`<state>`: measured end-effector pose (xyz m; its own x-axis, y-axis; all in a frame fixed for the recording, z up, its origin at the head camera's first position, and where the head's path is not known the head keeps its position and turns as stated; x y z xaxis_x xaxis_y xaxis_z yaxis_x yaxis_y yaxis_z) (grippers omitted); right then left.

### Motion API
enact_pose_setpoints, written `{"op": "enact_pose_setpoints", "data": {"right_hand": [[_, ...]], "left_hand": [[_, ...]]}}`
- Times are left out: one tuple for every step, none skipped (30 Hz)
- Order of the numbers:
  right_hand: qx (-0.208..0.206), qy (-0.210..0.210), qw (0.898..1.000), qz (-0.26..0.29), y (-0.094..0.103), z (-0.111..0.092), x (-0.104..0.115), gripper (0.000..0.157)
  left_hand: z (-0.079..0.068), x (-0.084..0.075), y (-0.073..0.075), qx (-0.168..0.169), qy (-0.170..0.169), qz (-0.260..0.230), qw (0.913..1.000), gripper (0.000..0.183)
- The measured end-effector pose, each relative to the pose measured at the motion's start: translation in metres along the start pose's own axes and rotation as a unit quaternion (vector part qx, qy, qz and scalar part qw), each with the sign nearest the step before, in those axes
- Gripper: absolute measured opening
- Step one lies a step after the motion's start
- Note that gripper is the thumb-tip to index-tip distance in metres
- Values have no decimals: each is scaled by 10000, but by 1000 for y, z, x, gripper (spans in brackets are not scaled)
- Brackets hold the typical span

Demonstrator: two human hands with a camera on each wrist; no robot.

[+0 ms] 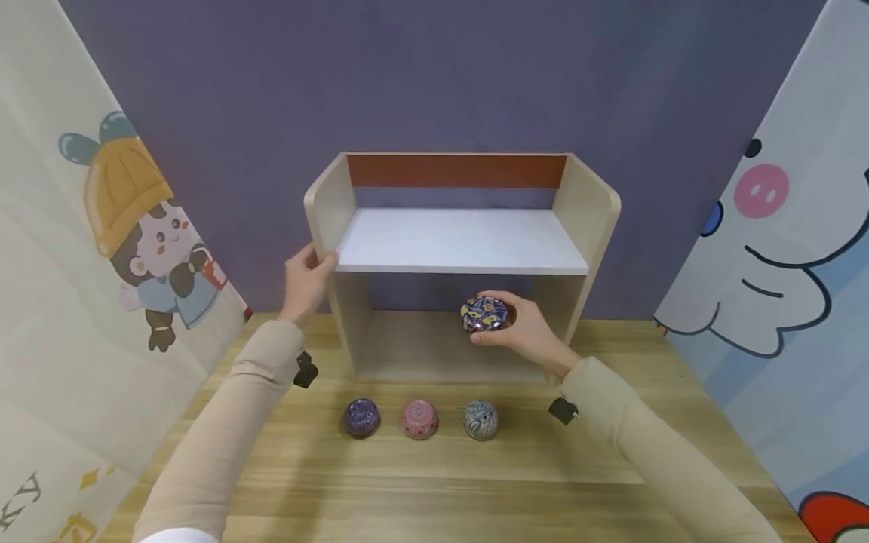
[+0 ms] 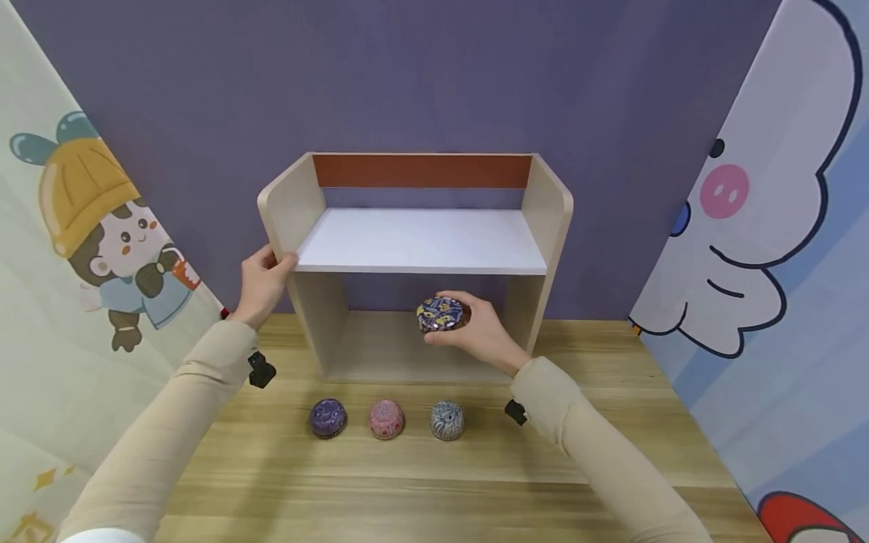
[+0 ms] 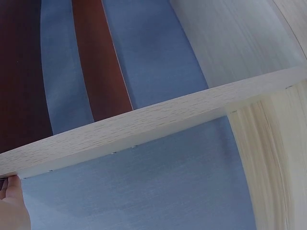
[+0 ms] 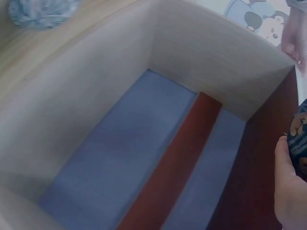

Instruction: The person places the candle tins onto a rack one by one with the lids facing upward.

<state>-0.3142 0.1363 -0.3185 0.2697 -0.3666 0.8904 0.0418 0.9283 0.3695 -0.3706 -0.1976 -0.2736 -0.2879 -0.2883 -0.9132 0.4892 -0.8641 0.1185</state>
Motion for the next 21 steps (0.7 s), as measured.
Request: {"op": "enact_pose_setpoints", "data": {"right_hand": [[15, 14, 10000, -8, -2, 2, 3, 74], [20, 47, 10000, -21, -4, 4, 6, 74], [25, 64, 10000, -27, -5, 7, 9, 74], [30, 68, 10000, -19, -7, 8, 12, 75], [32, 70, 10000, -25, -8, 10, 15, 75], [34, 71, 10000, -36, -9, 12, 18, 75], [33, 87, 9999, -45, -10, 13, 21, 75], [32, 107, 9999, -45, -11, 14, 23, 75], [42, 131, 9999, -43, -12, 14, 27, 76], [42, 154, 9999, -58, -12, 15, 30, 76], [44, 176, 9998, -83, -13, 16, 33, 76], [57, 199, 9997, -84, -14, 17, 36, 76], [74, 228, 9997, -83, -15, 18, 39, 76], [92, 223, 9997, -78, -16, 19, 42, 76], [107, 222, 9997, -78, -17, 20, 44, 77], [110, 189, 9997, -56, -18, 21, 47, 76], [109, 171, 9998, -35, -18, 23, 49, 76], [104, 172, 9998, -9, -20, 25, 52, 76], [95, 173, 9998, 13, -21, 26, 55, 76], [78, 172, 9998, 43, -22, 28, 57, 76], [59, 198, 9998, 73, -23, 30, 60, 75]], "left_hand": [[0, 1, 0, -10, 39, -16, 10000, 48], [-1, 1, 1, -24, 48, -27, 10000, 48], [-1, 2, 1, -37, 63, -38, 10000, 48], [-1, 2, 0, -38, 79, -50, 9999, 48], [0, 2, 0, -27, 87, -53, 9999, 48], [-1, 2, -1, -12, 99, -54, 9999, 48], [-1, 2, -2, 13, 112, -54, 9999, 48], [-2, 2, -2, 22, 113, -42, 9999, 48], [-2, 1, -3, 31, 109, -42, 9999, 48], [-3, 1, -4, 36, 107, -45, 9999, 48], [-3, 0, -4, 36, 102, -39, 9999, 48], [-4, 0, -4, 33, 100, -32, 9999, 47], [-4, 0, -4, 27, 98, -23, 9999, 47], [-4, 0, -4, 20, 93, -13, 10000, 47], [-4, 0, -4, 25, 94, -14, 10000, 47], [-3, 0, -4, 24, 96, -27, 9999, 47], [-3, 0, -4, 19, 90, -29, 10000, 47], [-3, 0, -4, 10, 75, -25, 10000, 47], [-2, 0, -3, -9, 68, -34, 10000, 47], [-2, 0, -3, -24, 55, -51, 10000, 47], [-1, 0, -2, -44, 39, -66, 10000, 47]]}}
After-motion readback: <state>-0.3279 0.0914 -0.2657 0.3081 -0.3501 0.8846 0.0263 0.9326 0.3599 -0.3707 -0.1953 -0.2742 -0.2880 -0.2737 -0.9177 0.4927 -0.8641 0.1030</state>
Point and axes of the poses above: each hand's wrist, its own z-axis towards the middle knuckle, its own y-axis out of the back of the hand, x = y × z, the point moved 7 cm from there along z, towards the middle knuckle, and after that the axes turned 15 degrees about -x, right-handed, at the moved point
